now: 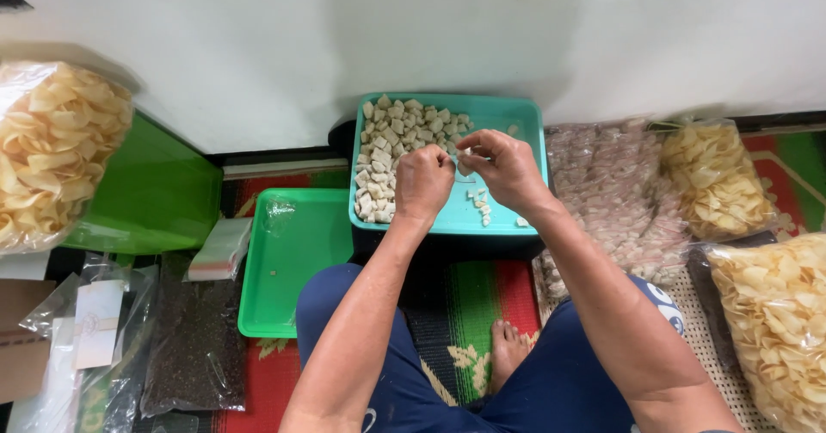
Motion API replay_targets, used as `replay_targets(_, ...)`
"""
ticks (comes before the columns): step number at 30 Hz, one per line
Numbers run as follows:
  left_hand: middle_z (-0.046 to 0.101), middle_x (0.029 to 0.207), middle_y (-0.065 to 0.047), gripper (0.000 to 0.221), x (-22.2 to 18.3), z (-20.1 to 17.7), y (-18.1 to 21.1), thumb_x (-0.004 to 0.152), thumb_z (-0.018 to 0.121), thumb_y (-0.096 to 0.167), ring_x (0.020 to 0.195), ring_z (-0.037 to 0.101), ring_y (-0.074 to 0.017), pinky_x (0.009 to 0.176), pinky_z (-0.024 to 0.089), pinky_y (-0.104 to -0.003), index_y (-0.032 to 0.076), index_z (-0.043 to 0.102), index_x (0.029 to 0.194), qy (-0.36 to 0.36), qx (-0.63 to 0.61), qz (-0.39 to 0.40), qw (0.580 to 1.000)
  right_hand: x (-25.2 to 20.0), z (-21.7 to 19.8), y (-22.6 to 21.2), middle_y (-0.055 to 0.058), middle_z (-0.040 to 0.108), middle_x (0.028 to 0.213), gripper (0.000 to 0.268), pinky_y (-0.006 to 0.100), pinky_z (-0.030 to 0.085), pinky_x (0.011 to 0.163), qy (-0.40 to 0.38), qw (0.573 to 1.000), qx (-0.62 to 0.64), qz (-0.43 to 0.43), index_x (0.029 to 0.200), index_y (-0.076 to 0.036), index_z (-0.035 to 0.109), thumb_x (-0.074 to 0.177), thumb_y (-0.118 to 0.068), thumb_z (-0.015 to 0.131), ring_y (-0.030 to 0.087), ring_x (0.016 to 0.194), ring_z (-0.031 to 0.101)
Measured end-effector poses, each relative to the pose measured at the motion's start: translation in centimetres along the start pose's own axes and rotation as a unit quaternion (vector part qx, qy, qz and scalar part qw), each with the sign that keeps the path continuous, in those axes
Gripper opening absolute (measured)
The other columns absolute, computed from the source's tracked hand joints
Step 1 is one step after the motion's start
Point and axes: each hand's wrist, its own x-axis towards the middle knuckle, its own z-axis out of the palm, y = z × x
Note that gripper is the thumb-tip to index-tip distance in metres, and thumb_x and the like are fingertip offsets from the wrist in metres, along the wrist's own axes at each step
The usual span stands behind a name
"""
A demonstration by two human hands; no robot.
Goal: The person sits on a mat and repeatedly picks small white food pieces from a teal tray, places them into small clear plastic bags, and sets the filled bags aside. The person handles the food by hand and uses no tools.
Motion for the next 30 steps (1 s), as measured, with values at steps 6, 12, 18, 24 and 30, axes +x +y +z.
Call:
replay_targets(6, 0.071, 0.074, -0.018, 0.019, -0.2, 0.0, 0.0, 0.084, 0.061, 0.024, 0.083, 0.071, -0.0432, 0.070, 0.059, -0.056, 0.012, 0.072, 0.073, 0.004, -0.012, -0.016, 1.000, -0.1, -0.6, 0.2, 0.008, 0.067, 0.090, 0.026, 0.034, 0.065, 0.066, 0.014, 0.993, -0.092, -0.066, 0.114, -0.011, 0.078, 0.091, 0.001, 0.079, 0.026, 0.088, 0.074)
replay_targets(12, 0.072, 0.073, -0.019, 0.021, -0.4, -0.1, 0.2, 0.083, 0.059, 0.024, 0.081, 0.072, -0.0430, 0.069, 0.060, -0.053, 0.011, 0.072, 0.072, 0.014, -0.029, -0.026, 0.999, -0.7, -1.0, -2.0, 0.015, 0.068, 0.095, 0.023, 0.040, 0.064, 0.073, -0.033, 0.992, -0.111, -0.041, 0.113, -0.004, 0.076, 0.092, 0.007, 0.075, 0.029, 0.087, 0.074)
replay_targets(18, 0.071, 0.074, -0.022, 0.021, -0.4, -0.3, 0.4, 0.084, 0.059, 0.022, 0.082, 0.071, -0.0439, 0.070, 0.061, -0.055, 0.008, 0.071, 0.073, 0.033, -0.014, 0.006, 0.999, -1.2, -1.2, -4.1, 0.022, 0.071, 0.102, 0.018, 0.047, 0.063, 0.073, -0.063, 0.982, -0.162, -0.073, 0.111, 0.000, 0.075, 0.094, 0.004, 0.073, 0.039, 0.090, 0.074)
replay_targets(24, 0.070, 0.071, -0.019, 0.017, -0.4, 0.0, 0.4, 0.085, 0.063, 0.020, 0.077, 0.073, -0.0420, 0.062, 0.061, -0.053, 0.010, 0.069, 0.073, 0.032, -0.007, 0.017, 0.999, -1.2, -1.2, -4.8, 0.022, 0.073, 0.105, 0.020, 0.045, 0.062, 0.077, -0.077, 0.965, -0.228, -0.106, 0.113, -0.001, 0.075, 0.094, 0.003, 0.071, 0.040, 0.093, 0.074)
replay_targets(30, 0.069, 0.070, -0.019, 0.019, 0.0, 0.7, -0.6, 0.089, 0.060, 0.017, 0.074, 0.072, -0.0418, 0.057, 0.061, -0.050, 0.008, 0.068, 0.075, 0.036, 0.003, 0.034, 0.999, -1.2, -1.6, -4.4, 0.020, 0.074, 0.103, 0.019, 0.044, 0.062, 0.076, -0.068, 0.960, -0.243, -0.119, 0.112, -0.001, 0.074, 0.094, 0.001, 0.074, 0.039, 0.092, 0.074)
